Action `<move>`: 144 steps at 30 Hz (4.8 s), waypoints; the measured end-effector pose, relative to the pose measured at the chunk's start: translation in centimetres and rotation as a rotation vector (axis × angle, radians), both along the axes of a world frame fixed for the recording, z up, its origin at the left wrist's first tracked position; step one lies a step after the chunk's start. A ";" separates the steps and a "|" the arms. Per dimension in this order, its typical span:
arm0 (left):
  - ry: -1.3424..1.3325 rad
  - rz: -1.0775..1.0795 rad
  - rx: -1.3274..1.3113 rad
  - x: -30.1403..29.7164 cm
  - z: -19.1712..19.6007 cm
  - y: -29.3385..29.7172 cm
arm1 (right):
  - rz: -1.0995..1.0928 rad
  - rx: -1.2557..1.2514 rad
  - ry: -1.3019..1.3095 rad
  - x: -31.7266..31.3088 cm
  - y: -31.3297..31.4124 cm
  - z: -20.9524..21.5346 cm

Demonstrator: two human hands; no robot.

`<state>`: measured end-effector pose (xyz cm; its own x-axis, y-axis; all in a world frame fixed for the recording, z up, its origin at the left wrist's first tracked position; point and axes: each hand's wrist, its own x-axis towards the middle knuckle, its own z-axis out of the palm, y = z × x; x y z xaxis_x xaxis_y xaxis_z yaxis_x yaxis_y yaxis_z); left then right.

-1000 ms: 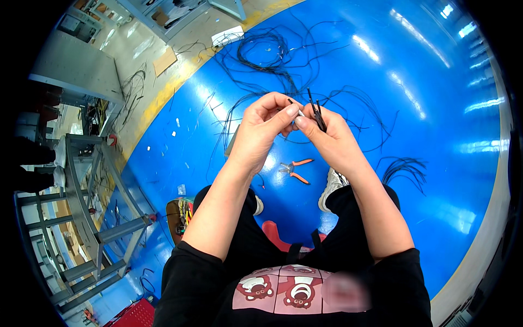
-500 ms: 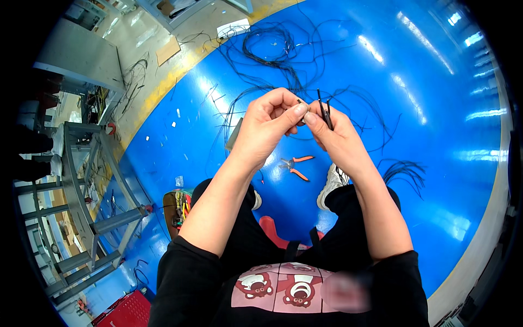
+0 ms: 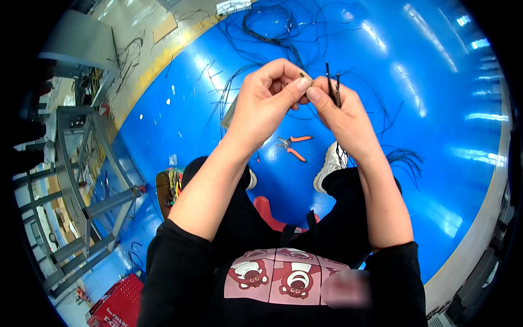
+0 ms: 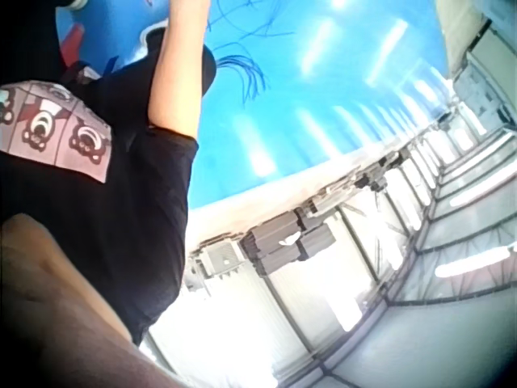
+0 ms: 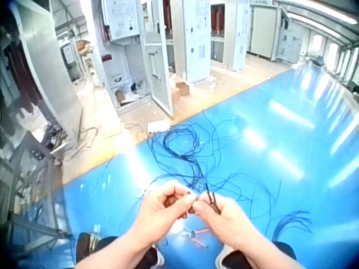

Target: The person sits on a low stool and strips the insulation from black wires using pliers. They then insert white connectors onto the stripped ends and place the finished pieces into a small metal tray.

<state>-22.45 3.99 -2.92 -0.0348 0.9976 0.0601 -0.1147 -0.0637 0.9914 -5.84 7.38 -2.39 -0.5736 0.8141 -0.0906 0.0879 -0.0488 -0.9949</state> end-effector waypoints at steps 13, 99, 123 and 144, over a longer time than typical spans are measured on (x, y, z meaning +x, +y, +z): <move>0.082 -0.101 -0.065 -2.8 -1.0 0.0 | -0.002 0.122 -0.214 -1.0 -0.5 -0.4; 1.147 -0.647 -0.273 -12.3 -43.1 0.2 | -0.448 -0.122 -0.144 6.4 5.0 -5.0; 1.092 -0.420 -1.037 -14.5 -40.0 0.9 | -0.526 -0.076 -0.188 5.7 4.9 -5.3; 1.383 -0.613 -0.831 -13.5 -39.0 2.9 | -0.487 -0.081 -0.187 5.5 4.9 -5.2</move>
